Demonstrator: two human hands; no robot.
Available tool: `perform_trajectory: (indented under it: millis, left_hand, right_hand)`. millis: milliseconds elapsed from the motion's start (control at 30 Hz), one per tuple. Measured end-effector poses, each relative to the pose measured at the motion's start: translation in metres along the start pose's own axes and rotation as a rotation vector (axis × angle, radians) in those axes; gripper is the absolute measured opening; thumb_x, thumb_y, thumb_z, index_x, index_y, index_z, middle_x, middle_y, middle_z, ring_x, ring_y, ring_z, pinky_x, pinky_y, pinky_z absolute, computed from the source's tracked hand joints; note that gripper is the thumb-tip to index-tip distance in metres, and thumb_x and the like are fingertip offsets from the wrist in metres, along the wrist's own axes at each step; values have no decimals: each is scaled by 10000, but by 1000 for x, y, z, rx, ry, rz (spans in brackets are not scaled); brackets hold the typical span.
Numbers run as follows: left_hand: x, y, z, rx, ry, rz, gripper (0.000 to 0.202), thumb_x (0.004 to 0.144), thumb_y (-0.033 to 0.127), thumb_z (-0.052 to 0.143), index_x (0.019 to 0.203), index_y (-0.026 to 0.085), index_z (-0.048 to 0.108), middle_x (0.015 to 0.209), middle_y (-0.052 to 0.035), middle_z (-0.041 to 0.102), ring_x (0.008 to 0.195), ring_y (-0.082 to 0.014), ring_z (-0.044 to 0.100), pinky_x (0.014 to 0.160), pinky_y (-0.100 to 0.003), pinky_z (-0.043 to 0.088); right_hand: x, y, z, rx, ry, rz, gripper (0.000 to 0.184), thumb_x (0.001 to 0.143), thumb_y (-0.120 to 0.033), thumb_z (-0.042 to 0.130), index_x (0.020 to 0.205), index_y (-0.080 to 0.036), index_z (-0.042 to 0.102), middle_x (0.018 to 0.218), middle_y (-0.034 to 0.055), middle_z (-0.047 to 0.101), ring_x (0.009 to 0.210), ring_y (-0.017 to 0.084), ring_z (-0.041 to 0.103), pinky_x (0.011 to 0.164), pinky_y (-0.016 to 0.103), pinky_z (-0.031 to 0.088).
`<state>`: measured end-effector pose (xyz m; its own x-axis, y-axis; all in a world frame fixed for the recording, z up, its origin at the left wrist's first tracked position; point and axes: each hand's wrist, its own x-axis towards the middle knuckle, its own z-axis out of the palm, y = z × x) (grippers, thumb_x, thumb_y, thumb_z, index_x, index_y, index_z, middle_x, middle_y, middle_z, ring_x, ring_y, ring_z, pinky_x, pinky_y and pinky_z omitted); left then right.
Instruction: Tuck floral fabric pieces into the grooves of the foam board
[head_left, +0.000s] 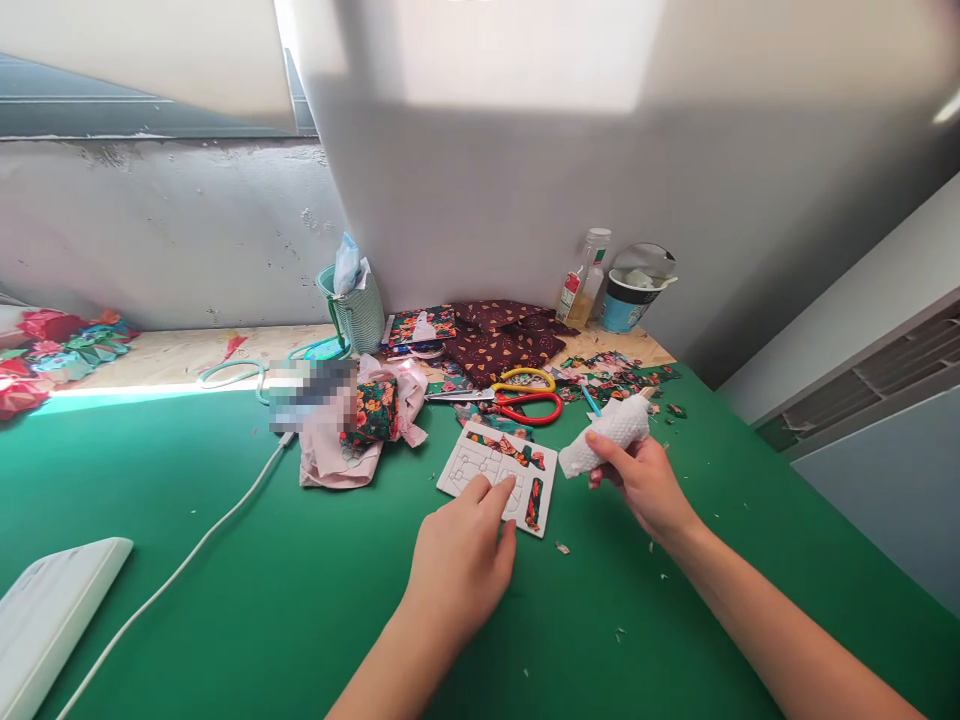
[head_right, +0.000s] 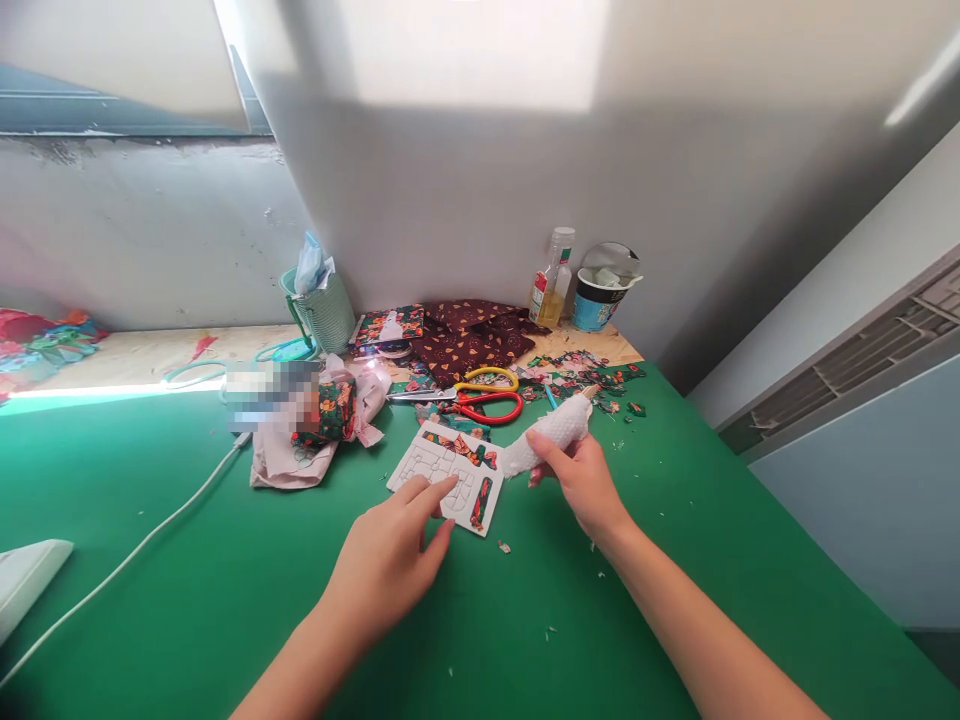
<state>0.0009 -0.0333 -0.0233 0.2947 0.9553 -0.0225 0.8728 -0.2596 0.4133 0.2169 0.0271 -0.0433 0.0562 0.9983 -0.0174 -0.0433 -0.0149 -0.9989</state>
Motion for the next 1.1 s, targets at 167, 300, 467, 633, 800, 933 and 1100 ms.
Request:
perform_trajectory:
  millis: [167, 300, 467, 633, 800, 933, 1100]
  left_hand:
    - [15, -8, -9, -85, 38, 175, 369, 843, 175, 463, 1183, 194, 603, 1029, -90, 645, 950, -244, 613, 777, -323, 474]
    - [35, -2, -8, -579, 130, 155, 228, 840, 198, 533, 1023, 159, 664, 956, -77, 689, 861, -187, 638, 801, -286, 489]
    - [45, 14, -2, -1085, -20, 6, 191, 828, 258, 593, 948, 145, 691, 973, -84, 718, 897, -207, 663, 793, -286, 511]
    - [40, 12, 8, -1115, 38, -38, 182, 779, 284, 650, 867, 137, 711, 897, -78, 710, 819, -200, 652, 728, -281, 511]
    - [42, 7, 12, -1137, 45, -103, 161, 755, 294, 680, 797, 139, 677, 752, -39, 685, 691, -159, 630, 657, -260, 508]
    - [42, 6, 14, -1133, 42, -117, 161, 729, 282, 702, 776, 144, 632, 737, -27, 659, 659, -151, 619, 612, -256, 511]
    - [38, 7, 17, -967, 142, -61, 163, 704, 209, 715, 828, 153, 624, 818, -35, 664, 733, -167, 636, 671, -280, 530]
  right_hand:
    - [-2, 6, 2, 72, -63, 91, 333, 698, -454, 745, 745, -149, 619, 584, 6, 631, 419, 103, 514, 420, 250, 489]
    - [-5, 8, 5, 86, -184, 86, 351, 755, -491, 686, 690, -153, 612, 563, 12, 633, 425, 117, 544, 429, 250, 493]
    - [-11, 12, 11, 74, -323, 91, 349, 823, -490, 612, 708, -161, 613, 563, 2, 634, 428, 132, 581, 441, 254, 506]
    - [-14, 13, 19, 73, -310, 102, 358, 817, -512, 604, 744, -161, 607, 560, 11, 643, 430, 165, 603, 437, 285, 519]
    - [-18, 9, 28, 28, -266, 78, 376, 781, -525, 635, 725, -154, 617, 572, 12, 635, 478, 170, 604, 475, 290, 518]
    - [-21, 7, 32, -64, -178, 33, 389, 757, -524, 657, 668, -147, 618, 549, -2, 589, 484, 133, 534, 471, 253, 458]
    - [-23, 11, 32, -156, -114, -23, 379, 779, -509, 640, 714, -135, 654, 634, 20, 625, 579, 142, 531, 549, 255, 439]
